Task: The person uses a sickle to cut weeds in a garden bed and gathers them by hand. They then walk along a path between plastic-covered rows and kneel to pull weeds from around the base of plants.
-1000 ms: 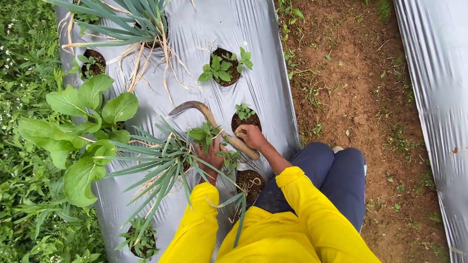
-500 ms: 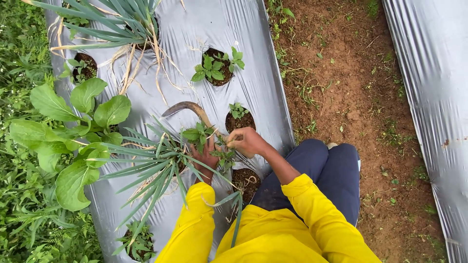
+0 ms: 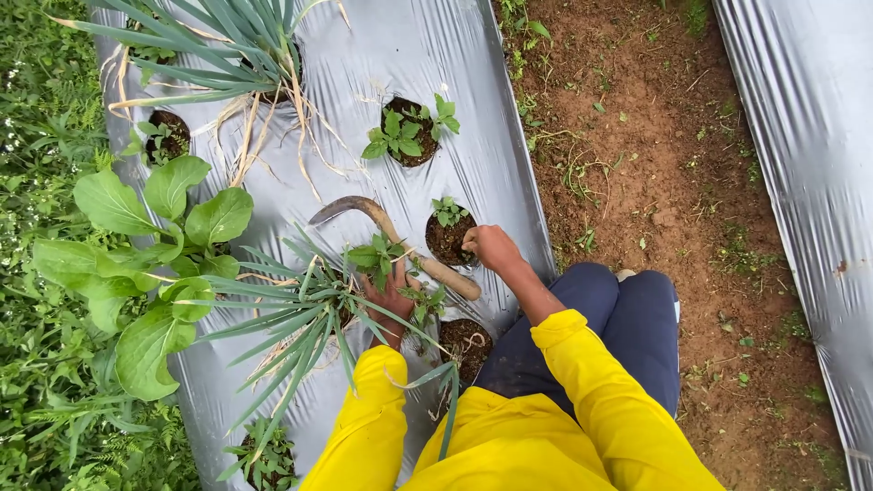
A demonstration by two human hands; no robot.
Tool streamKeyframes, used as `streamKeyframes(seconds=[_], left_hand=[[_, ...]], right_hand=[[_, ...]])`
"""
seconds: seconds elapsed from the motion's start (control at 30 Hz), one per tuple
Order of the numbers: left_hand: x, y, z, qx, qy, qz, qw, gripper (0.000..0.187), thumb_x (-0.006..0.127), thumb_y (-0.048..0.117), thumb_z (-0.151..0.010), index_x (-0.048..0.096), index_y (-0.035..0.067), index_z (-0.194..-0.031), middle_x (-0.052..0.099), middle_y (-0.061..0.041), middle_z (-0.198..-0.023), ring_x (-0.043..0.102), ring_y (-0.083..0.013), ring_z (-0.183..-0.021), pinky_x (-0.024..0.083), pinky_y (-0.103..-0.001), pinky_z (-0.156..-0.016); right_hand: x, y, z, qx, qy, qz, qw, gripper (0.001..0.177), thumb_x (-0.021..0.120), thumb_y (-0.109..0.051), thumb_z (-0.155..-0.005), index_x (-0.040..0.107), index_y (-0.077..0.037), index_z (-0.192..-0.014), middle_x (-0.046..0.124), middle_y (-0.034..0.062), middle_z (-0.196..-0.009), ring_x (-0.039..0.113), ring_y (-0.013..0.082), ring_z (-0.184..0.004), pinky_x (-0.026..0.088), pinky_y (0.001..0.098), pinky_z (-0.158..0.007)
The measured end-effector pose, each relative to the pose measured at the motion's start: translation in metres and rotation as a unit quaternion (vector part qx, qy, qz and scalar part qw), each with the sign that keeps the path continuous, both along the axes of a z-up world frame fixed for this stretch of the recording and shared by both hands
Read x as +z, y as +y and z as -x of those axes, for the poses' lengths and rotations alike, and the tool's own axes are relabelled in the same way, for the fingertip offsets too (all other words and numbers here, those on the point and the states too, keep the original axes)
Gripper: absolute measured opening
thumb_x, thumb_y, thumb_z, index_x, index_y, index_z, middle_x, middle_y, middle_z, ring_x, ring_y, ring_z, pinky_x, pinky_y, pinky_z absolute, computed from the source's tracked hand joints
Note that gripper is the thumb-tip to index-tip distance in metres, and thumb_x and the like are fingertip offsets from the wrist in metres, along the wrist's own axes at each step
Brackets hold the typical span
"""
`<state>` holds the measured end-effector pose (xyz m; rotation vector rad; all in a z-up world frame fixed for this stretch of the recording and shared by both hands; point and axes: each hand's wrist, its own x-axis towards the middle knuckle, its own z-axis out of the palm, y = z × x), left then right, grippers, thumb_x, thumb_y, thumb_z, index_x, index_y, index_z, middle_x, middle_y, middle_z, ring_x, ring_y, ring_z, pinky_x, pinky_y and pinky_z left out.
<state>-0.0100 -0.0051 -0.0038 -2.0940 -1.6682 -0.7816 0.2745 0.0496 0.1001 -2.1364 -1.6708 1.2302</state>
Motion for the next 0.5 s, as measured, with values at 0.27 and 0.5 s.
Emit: streamKeyframes(seconds=[0.27, 0.5], left_hand=[[0.030, 0.004, -0.016, 0.004, -0.073, -0.063, 0.995, 0.048, 0.068, 0.043, -0.092, 0.075, 0.004, -0.120, 0.059, -0.026, -0.140, 0.041, -0.0566, -0.140, 0.058, -0.064, -0.094], [0.004, 0.012, -0.030, 0.078, -0.164, -0.061, 0.981, 0.056, 0.077, 0.048, -0.080, 0.075, 0.011, -0.121, 0.042, -0.030, -0.156, 0.040, -0.0493, -0.145, 0.051, -0.059, -0.104]], right_hand=[[-0.054, 0.001, 0.019, 0.232, -0.250, -0.015, 0.940, 0.023, 0.086, -0.030, -0.085, 0.078, -0.012, -0.096, 0.068, 0.0075, -0.112, 0.065, 0.0312, -0.106, 0.058, 0.0486, -0.091], [-0.050, 0.000, 0.024, 0.255, -0.301, -0.031, 0.918, 0.011, 0.070, -0.022, -0.101, 0.074, -0.012, -0.101, 0.061, 0.0051, -0.120, 0.059, 0.0255, -0.111, 0.054, 0.0414, -0.093]])
